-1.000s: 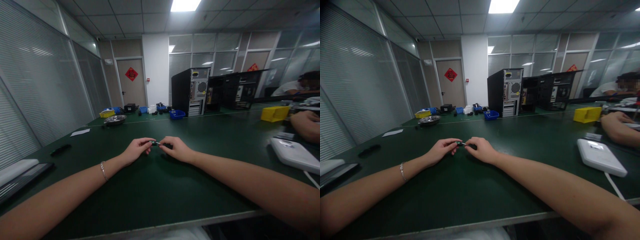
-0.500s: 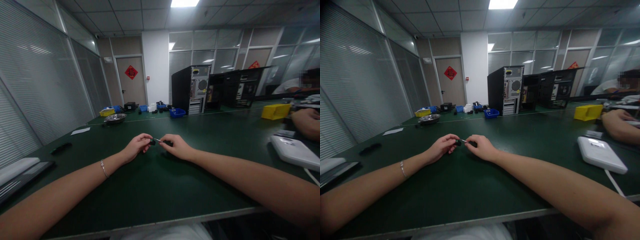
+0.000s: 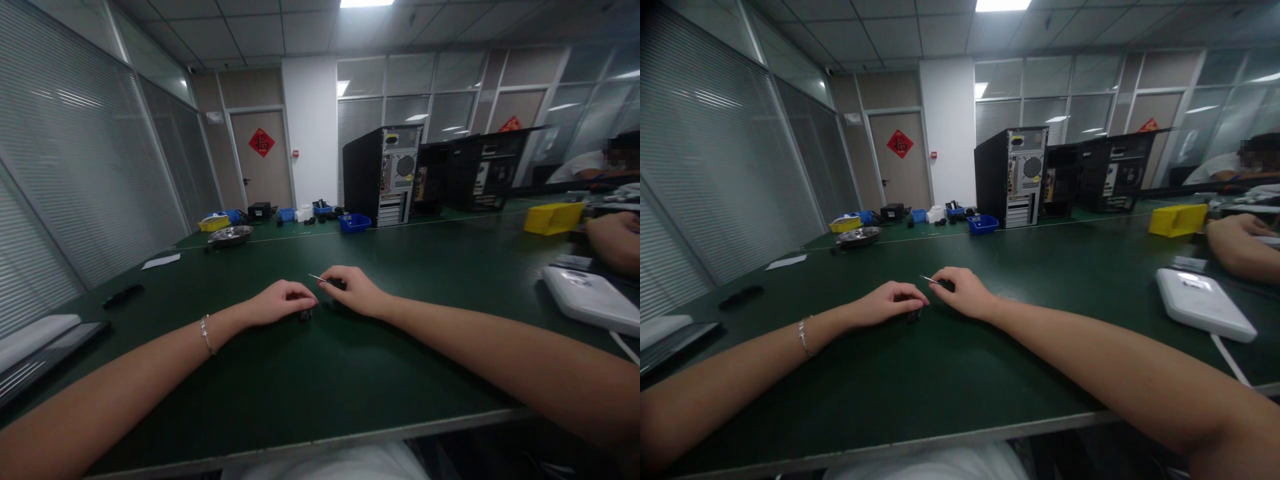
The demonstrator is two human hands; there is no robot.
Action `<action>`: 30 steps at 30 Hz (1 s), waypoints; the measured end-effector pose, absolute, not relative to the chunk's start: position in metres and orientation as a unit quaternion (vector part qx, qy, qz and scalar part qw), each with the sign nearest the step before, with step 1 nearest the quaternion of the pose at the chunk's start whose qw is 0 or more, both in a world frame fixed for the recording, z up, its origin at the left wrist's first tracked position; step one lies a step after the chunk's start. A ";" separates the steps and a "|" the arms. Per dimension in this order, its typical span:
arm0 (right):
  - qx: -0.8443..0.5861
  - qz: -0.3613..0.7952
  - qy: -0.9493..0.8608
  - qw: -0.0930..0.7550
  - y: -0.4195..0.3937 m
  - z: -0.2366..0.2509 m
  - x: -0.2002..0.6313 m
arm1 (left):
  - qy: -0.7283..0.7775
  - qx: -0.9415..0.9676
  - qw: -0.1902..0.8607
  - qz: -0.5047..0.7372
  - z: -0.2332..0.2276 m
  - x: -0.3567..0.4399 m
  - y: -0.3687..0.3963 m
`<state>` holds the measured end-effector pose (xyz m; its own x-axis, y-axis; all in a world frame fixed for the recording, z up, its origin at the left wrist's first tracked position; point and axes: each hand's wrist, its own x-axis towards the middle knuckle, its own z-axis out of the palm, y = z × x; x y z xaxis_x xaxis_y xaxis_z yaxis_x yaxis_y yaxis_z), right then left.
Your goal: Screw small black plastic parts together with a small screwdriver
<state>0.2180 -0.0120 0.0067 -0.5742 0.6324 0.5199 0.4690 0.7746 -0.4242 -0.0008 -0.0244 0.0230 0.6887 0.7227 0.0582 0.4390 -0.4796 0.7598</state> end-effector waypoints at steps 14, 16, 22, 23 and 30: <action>-0.313 0.116 -0.881 0.335 -0.014 0.008 0.218 | 0.381 0.871 0.223 0.216 0.019 0.002 -0.030; -0.313 0.116 -0.882 0.333 -0.014 0.008 0.218 | 0.381 0.870 0.226 0.216 0.017 0.002 -0.029; -0.309 0.114 -0.882 0.338 -0.013 0.007 0.218 | 0.383 0.864 0.222 0.241 0.013 0.002 -0.027; -0.309 0.113 -0.882 0.338 -0.013 0.007 0.218 | 0.382 0.863 0.222 0.243 0.013 0.002 -0.026; -0.311 0.107 -0.882 0.338 -0.014 0.008 0.217 | 0.395 0.848 0.259 0.239 0.015 0.001 -0.024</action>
<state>0.2173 -0.0137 0.0084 -0.5785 0.6208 0.5292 0.4762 0.7837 -0.3988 0.0010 -0.0243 0.0146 0.5738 0.7939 0.2012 0.5465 -0.5541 0.6279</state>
